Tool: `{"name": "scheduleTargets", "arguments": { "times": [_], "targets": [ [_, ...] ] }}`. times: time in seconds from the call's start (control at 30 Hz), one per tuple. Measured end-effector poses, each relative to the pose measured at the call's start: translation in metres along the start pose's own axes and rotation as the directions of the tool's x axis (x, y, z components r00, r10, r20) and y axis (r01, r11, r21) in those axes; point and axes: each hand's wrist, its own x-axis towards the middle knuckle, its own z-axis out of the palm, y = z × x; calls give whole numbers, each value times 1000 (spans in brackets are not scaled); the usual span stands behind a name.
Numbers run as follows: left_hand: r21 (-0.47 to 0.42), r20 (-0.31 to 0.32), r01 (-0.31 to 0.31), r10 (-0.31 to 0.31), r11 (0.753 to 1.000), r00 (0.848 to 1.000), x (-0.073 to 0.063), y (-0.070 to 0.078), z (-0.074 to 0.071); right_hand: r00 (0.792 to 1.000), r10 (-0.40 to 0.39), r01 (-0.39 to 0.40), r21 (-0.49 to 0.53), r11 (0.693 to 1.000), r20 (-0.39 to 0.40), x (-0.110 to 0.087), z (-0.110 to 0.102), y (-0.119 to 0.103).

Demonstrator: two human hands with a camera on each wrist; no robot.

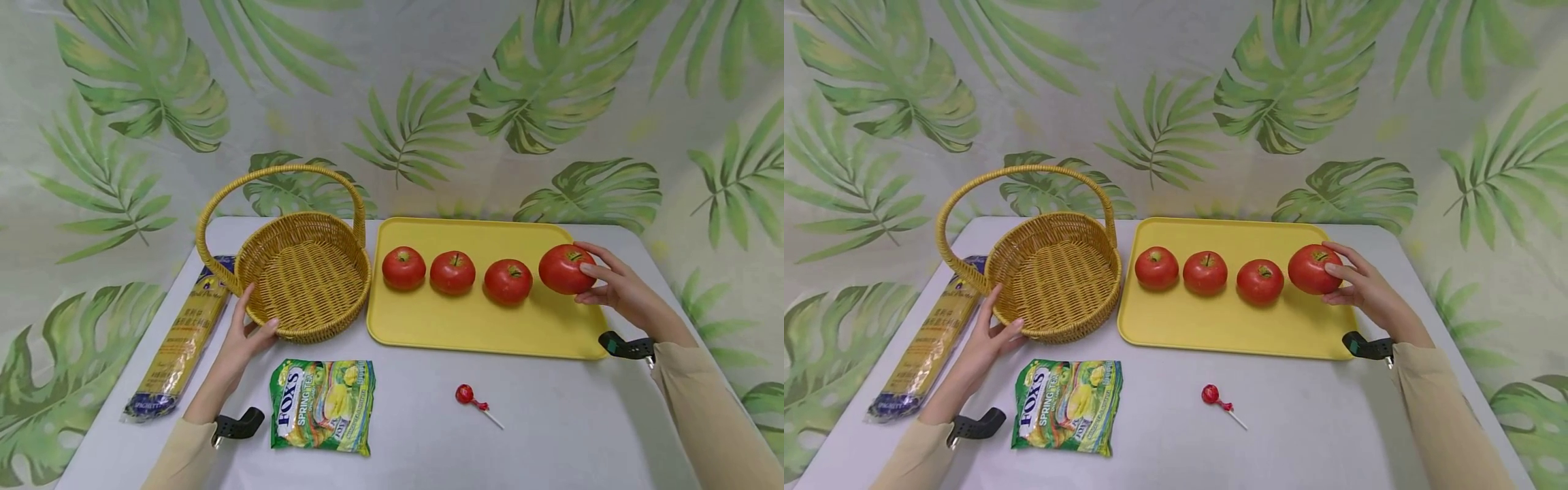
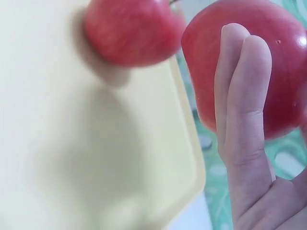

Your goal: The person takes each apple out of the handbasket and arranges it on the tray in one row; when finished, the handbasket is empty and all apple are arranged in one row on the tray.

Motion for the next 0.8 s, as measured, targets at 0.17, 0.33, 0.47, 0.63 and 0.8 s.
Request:
{"name": "scheduleTargets", "arguments": {
  "times": [0.17,0.33,0.47,0.63,0.8],
  "targets": [
    [9,-2,2,-2,1000,1000,0,0,-1,999,30,-29,39,999,-24,-8,-11,15],
    [1,-2,1,-1,1000,1000,1,0,-1,998,59,-58,42,997,-31,-9,-17,29],
    [0,-5,0,0,1000,1000,1,0,-2,994,107,-108,-21,994,-32,-7,-16,36],
    [0,-3,5,-5,1000,1000,2,-1,-1,983,178,-180,-48,983,-37,-4,-14,38],
    [8,1,9,-9,1000,1000,3,0,-1,980,190,-193,-58,979,-52,-2,-13,35]
  ]
}}
